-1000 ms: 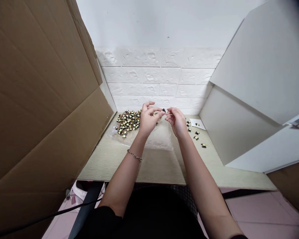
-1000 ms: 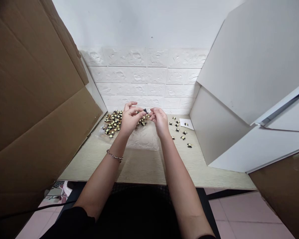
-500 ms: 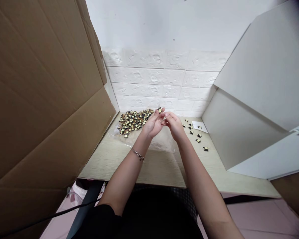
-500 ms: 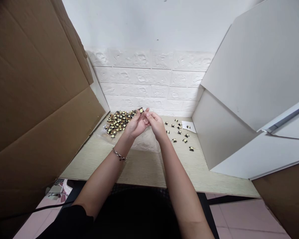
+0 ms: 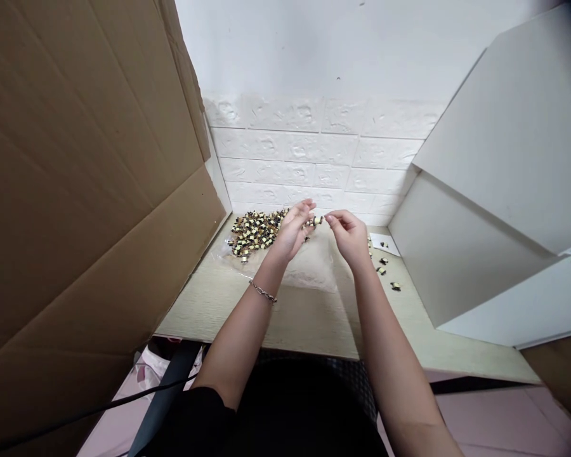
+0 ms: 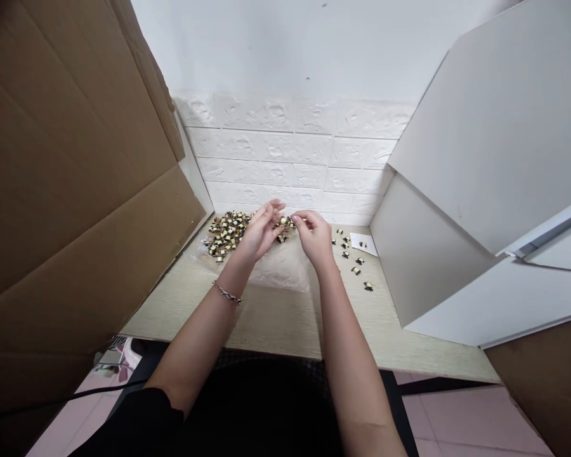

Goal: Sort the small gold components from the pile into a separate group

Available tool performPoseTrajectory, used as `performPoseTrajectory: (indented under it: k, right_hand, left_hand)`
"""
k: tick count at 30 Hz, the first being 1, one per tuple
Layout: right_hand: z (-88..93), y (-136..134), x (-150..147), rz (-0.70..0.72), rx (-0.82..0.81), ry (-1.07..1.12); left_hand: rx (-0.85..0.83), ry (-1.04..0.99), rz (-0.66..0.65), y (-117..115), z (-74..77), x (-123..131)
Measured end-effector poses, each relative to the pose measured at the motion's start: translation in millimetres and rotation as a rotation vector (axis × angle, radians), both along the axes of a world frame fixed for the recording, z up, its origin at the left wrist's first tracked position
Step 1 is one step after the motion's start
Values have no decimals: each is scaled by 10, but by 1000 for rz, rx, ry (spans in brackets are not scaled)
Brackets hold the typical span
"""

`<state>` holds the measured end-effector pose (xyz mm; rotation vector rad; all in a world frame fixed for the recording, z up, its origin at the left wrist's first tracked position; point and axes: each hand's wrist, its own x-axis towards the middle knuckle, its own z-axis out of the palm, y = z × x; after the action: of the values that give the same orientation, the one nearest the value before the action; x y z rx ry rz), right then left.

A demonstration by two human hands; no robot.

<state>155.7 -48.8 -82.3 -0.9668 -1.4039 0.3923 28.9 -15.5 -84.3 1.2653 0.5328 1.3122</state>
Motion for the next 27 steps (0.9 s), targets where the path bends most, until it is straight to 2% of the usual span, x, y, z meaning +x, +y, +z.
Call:
performPoseTrajectory:
  k: [3, 4, 6, 8, 11, 13, 17, 22, 27]
  right_hand:
    - [-5, -3, 82, -188, 126, -304]
    - [-11, -1, 97, -209, 136, -357]
    - [-26, 7, 106, -214, 136, -390]
    - [-38, 15, 97, -190, 134, -352]
    - [-38, 22, 76, -147, 114, -255]
    - [-27, 23, 71, -126, 104, -215]
    - [-3, 27, 84, -79, 110, -167]
    - [11, 35, 97, -53, 98, -125]
    - [20, 27, 94, -42, 99, -104]
  left_hand:
    - [313, 259, 414, 13, 37, -52]
    - [442, 368, 485, 8, 46, -65]
    - [654, 561, 518, -8, 53, -83]
    - [713, 663, 479, -15, 45, -85]
    - [650, 696, 309, 3, 17, -73]
    - [608, 674, 248, 17, 8, -68]
    - [555, 583, 187, 5, 31, -69]
    - [534, 551, 187, -2, 47, -62]
    - [483, 494, 104, 24, 23, -49]
